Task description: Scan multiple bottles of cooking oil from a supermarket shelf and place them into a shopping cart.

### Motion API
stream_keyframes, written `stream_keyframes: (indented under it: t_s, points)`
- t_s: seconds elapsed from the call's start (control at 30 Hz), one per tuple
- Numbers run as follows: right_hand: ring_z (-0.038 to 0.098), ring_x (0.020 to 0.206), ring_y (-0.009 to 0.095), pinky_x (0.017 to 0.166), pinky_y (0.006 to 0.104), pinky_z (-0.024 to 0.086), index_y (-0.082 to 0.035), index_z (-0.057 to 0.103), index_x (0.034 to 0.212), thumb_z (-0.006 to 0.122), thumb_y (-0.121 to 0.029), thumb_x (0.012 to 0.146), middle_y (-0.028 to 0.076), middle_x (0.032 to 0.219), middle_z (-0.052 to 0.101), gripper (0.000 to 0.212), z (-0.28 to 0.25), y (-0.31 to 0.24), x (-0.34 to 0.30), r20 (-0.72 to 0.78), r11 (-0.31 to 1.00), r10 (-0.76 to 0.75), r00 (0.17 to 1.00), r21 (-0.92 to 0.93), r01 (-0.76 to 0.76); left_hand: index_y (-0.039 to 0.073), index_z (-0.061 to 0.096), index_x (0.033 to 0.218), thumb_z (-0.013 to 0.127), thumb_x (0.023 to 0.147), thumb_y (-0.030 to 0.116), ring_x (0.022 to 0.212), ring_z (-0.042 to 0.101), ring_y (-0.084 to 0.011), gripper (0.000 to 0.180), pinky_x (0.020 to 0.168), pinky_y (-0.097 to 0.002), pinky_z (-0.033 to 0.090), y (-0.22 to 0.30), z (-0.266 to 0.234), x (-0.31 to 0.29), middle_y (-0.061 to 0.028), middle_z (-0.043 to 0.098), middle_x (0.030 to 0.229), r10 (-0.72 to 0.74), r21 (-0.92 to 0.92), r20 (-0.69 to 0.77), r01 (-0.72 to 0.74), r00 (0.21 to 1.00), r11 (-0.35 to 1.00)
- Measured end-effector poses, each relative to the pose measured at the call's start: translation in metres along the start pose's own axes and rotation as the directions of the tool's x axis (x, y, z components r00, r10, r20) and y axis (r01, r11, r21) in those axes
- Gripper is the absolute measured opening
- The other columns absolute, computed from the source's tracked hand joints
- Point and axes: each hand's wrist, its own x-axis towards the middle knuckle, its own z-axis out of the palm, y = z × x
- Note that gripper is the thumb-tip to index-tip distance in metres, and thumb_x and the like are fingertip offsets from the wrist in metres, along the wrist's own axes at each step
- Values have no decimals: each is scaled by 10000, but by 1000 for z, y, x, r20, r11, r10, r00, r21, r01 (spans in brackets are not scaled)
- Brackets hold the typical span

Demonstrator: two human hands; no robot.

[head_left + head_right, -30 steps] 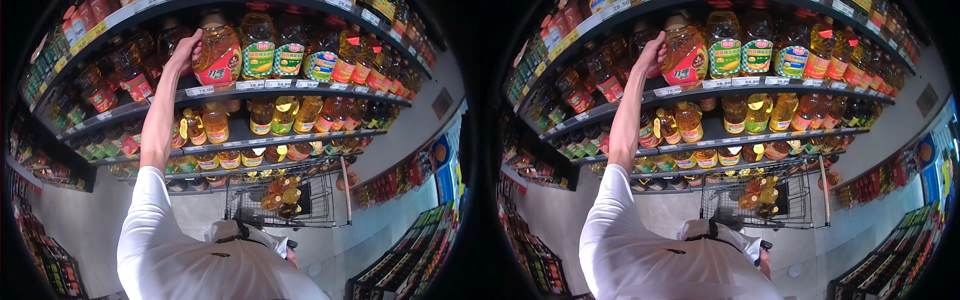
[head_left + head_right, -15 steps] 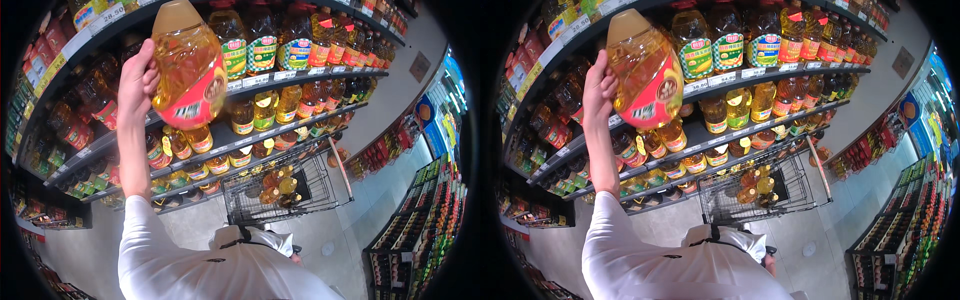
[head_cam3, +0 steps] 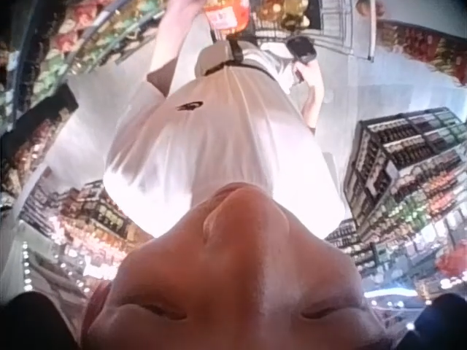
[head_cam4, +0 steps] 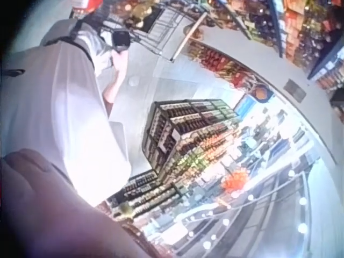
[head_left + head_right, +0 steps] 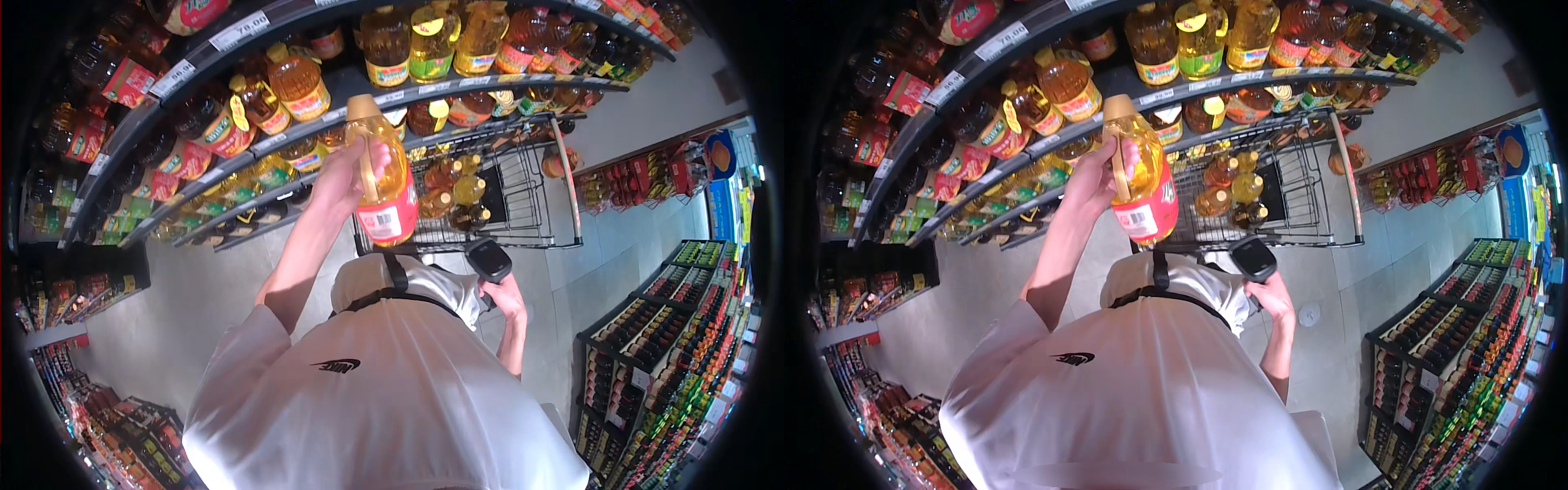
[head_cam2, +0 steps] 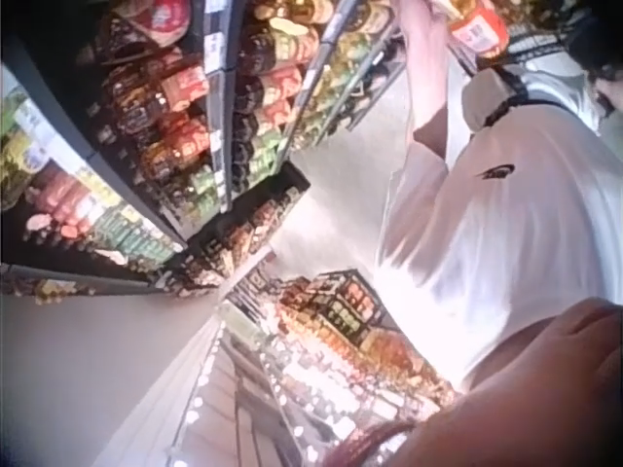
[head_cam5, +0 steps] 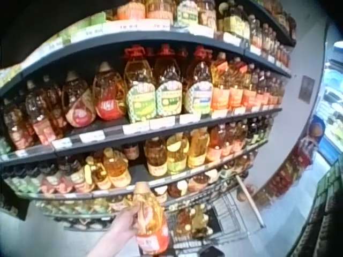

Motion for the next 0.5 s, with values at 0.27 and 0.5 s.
stream_keyframes:
  t_s: [0.27,0.5]
  points:
    - [550,721,87,687,305,502,7,615,882,689,-45,723,58,743,642,183,44,-91,-40,104,956,-262,960,-109,272,-24,538,1147,434,1052,229,845,666,-213,289,713,-315,548,-68,-1,16,-135,665,1011,105,-89,-319,-139,942,986]
    - [537,723,95,690,299,492,18,597,900,663,-38,739,58,744,632,183,16,-83,-34,218,975,-180,959,-93,204,-33,531,1154,437,1051,235,857,666,-213,302,727,-318,542,-111,4,15,-137,666,1025,108,-106,-344,-152,933,983]
